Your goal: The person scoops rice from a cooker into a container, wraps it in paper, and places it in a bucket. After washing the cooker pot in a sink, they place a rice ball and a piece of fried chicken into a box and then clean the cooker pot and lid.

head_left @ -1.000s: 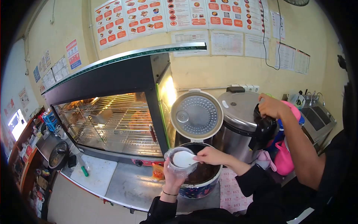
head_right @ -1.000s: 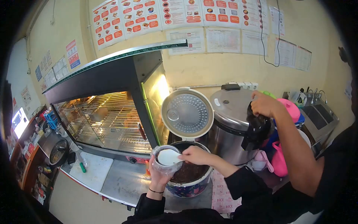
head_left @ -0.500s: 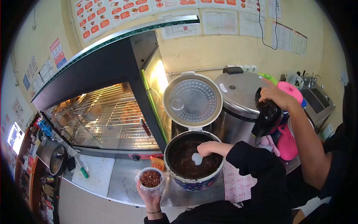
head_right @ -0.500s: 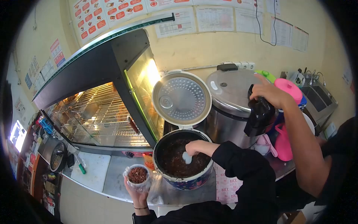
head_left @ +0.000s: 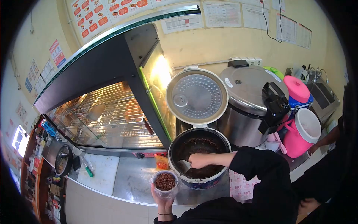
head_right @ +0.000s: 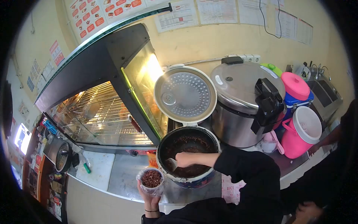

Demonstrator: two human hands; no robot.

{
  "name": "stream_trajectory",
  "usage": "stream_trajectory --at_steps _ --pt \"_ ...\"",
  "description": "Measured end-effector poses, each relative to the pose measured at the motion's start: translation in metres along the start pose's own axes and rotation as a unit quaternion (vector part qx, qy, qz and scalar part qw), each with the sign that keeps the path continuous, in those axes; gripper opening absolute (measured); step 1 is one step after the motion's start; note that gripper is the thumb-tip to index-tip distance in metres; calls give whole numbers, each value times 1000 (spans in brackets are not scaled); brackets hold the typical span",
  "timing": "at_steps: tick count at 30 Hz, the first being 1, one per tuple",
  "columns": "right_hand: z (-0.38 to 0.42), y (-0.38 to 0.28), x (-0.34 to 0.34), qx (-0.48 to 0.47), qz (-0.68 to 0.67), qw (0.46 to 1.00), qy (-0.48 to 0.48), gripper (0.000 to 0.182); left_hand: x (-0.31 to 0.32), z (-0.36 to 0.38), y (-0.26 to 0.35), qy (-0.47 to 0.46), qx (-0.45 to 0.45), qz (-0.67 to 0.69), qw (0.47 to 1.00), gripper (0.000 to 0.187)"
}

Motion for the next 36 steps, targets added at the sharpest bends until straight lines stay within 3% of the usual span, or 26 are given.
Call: stream_trajectory --at_steps 4,7,10,11,14,16,18,20,22,23,25,27,28,30,32,34,36 --pt "4 40 4 -28 -98 994 25 18 7 -1 5 14 21 -5 1000 52" --pt "32 29 -12 36 -221 974 -39 16 25 1 17 -15 71 -6 997 51" --pt "52 10 -37 35 -284 958 -15 16 35 -8 25 -45 86 -39 995 49" --pt "53 2 -48 -7 -243 970 7 18 41 -12 26 -59 89 -30 994 48" --pt "69 -45 -78 -153 -13 969 192 22 60 -21 20 -93 71 -13 993 47" --pt "91 -86 -71 -118 171 945 253 34 75 -27 16 -125 80 -17 989 49" --pt "94 -100 -39 -149 345 874 309 51 85 -27 10 -114 52 -3 992 50" --pt "100 -106 -28 -133 364 867 314 50 88 -28 8 -110 43 35 992 52" --pt "109 -106 -56 -168 301 894 287 48 88 -29 9 -134 62 35 989 53" --pt "112 -104 -70 -119 250 926 258 38 88 -29 9 -145 71 35 986 54" --pt "112 -96 -100 -107 125 940 297 18 87 -27 10 -170 53 48 983 55" --pt "97 -76 -101 -86 -62 955 276 29 87 -23 10 -173 48 48 983 56" --pt "81 -69 -88 -86 -126 972 182 32 85 -25 10 -163 52 44 984 56" --pt "64 -72 -54 -115 -155 971 140 32 77 -28 9 -139 58 37 988 55" --pt "60 -81 -52 -133 -102 979 115 31 75 -24 14 -142 36 46 988 53" --pt "56 -71 -67 -144 -91 977 129 30 68 -25 25 -103 110 12 989 53" --pt "53 -44 -100 -34 -75 985 149 24 56 -23 36 -101 126 -5 987 53"
Point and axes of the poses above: each hand's wrist, its own z-axis away from the middle knuckle, its own x-axis out of the palm, y = z × x, the point moved 5 cm from there along -z, towards the middle knuckle, and after that the axes turned 1 degree about -z, right-handed, at the moved point
